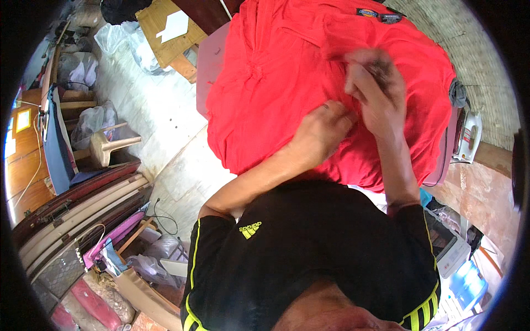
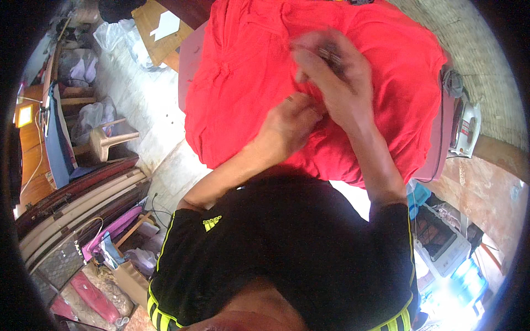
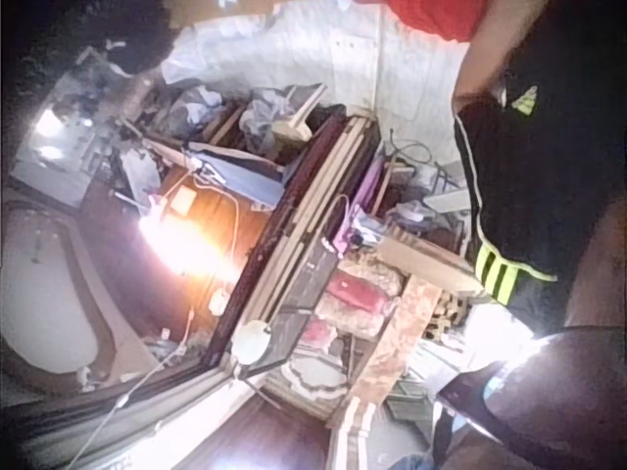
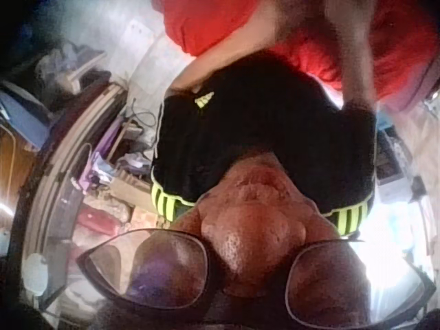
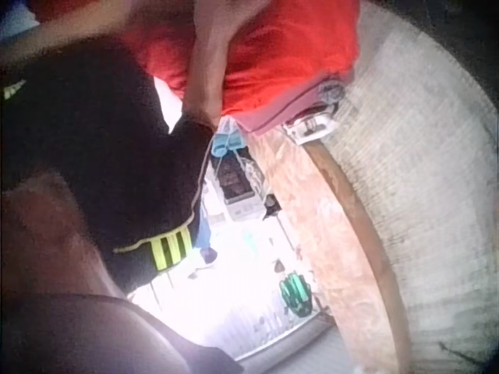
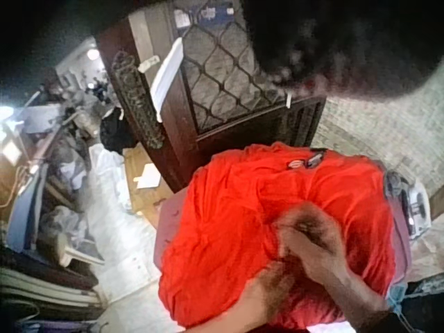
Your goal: The person uses small scissors to trim loose threads and excess fabric from a large red garment. They repeatedly pinch and cut small sections of the material while holding the garment steady with their other hand.
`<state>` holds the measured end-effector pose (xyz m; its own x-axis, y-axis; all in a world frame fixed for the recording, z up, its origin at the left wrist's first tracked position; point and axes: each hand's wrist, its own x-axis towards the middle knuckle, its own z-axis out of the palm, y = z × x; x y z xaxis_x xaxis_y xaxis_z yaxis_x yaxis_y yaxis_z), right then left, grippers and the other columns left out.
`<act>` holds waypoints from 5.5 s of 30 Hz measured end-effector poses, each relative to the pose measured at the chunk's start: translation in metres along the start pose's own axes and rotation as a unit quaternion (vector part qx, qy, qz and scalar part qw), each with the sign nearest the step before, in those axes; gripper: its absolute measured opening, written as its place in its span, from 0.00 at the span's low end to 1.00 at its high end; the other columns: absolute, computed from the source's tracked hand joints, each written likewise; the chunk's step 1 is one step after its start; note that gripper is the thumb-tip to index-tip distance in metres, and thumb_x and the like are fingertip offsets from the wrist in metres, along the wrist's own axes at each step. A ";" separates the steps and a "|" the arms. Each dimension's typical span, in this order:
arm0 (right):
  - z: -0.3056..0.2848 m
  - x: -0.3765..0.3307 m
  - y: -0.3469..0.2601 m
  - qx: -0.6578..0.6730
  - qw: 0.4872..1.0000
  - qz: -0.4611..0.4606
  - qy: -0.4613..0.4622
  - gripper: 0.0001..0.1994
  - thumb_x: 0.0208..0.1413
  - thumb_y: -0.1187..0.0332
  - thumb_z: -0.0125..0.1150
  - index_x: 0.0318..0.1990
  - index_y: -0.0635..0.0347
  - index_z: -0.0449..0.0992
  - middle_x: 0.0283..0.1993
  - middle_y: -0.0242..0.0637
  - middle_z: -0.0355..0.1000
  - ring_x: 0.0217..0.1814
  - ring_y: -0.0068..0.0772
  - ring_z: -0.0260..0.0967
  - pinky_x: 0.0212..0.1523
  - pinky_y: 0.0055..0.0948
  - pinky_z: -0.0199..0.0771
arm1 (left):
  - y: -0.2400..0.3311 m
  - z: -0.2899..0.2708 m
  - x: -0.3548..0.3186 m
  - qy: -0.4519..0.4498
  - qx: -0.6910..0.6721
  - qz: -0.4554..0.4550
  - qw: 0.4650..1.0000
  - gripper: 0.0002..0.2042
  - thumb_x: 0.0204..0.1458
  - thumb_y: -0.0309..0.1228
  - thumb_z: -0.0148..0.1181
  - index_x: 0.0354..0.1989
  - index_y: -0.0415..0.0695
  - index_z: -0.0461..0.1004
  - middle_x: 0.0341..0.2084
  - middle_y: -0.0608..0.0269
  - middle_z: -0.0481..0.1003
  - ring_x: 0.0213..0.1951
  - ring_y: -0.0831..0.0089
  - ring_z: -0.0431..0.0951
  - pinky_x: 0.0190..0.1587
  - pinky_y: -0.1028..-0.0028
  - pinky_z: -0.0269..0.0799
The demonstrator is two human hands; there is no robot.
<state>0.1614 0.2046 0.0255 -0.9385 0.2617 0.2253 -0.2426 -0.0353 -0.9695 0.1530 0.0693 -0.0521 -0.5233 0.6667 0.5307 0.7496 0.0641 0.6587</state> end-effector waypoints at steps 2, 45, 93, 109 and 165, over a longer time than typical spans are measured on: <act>0.016 0.030 0.010 0.036 0.990 0.073 -0.113 0.07 0.69 0.66 0.53 0.43 0.60 0.74 0.24 0.22 0.64 0.22 0.12 0.55 0.25 0.16 0.57 | 0.004 0.003 -0.003 -0.048 0.066 0.020 0.996 0.10 0.48 0.22 0.60 0.40 0.39 0.79 0.35 0.55 0.75 0.37 0.53 0.77 0.41 0.59 0.75; 0.058 0.043 0.065 -0.383 0.893 -0.110 -0.211 0.09 0.61 0.63 0.60 0.42 0.57 0.70 0.37 0.41 0.75 0.41 0.49 0.76 0.38 0.46 0.74 | -0.068 -0.131 -0.002 0.067 0.174 -0.125 0.974 0.07 0.53 0.18 0.57 0.38 0.40 0.69 0.31 0.46 0.77 0.33 0.44 0.79 0.35 0.57 0.75; 0.046 0.042 0.063 -0.276 0.924 -0.009 -0.266 0.10 0.62 0.67 0.60 0.47 0.59 0.72 0.38 0.41 0.76 0.42 0.41 0.77 0.44 0.37 0.75 | -0.085 -0.147 -0.026 0.094 0.027 -0.182 0.978 0.03 0.55 0.21 0.62 0.36 0.36 0.79 0.29 0.51 0.76 0.33 0.61 0.79 0.36 0.67 0.73; 0.066 0.046 0.048 -0.383 0.867 -0.040 -0.315 0.09 0.60 0.66 0.59 0.43 0.60 0.73 0.39 0.42 0.75 0.42 0.48 0.75 0.42 0.43 0.73 | -0.089 -0.140 -0.039 0.191 -0.033 -0.216 0.957 0.04 0.53 0.20 0.64 0.36 0.37 0.82 0.31 0.56 0.81 0.35 0.67 0.81 0.39 0.72 0.75; 0.045 0.041 0.071 -0.343 0.917 -0.110 -0.170 0.10 0.60 0.67 0.62 0.45 0.60 0.72 0.40 0.41 0.73 0.39 0.45 0.76 0.40 0.40 0.75 | -0.098 -0.118 -0.002 0.167 0.030 -0.179 0.969 0.03 0.54 0.20 0.63 0.33 0.36 0.75 0.28 0.56 0.74 0.30 0.65 0.75 0.34 0.70 0.70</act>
<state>0.0950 0.1698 -0.0296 -0.9360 -0.1301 0.3271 -0.3332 0.6276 -0.7036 0.0325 -0.0259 -0.0542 -0.8486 0.3163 0.4240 0.5129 0.2957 0.8059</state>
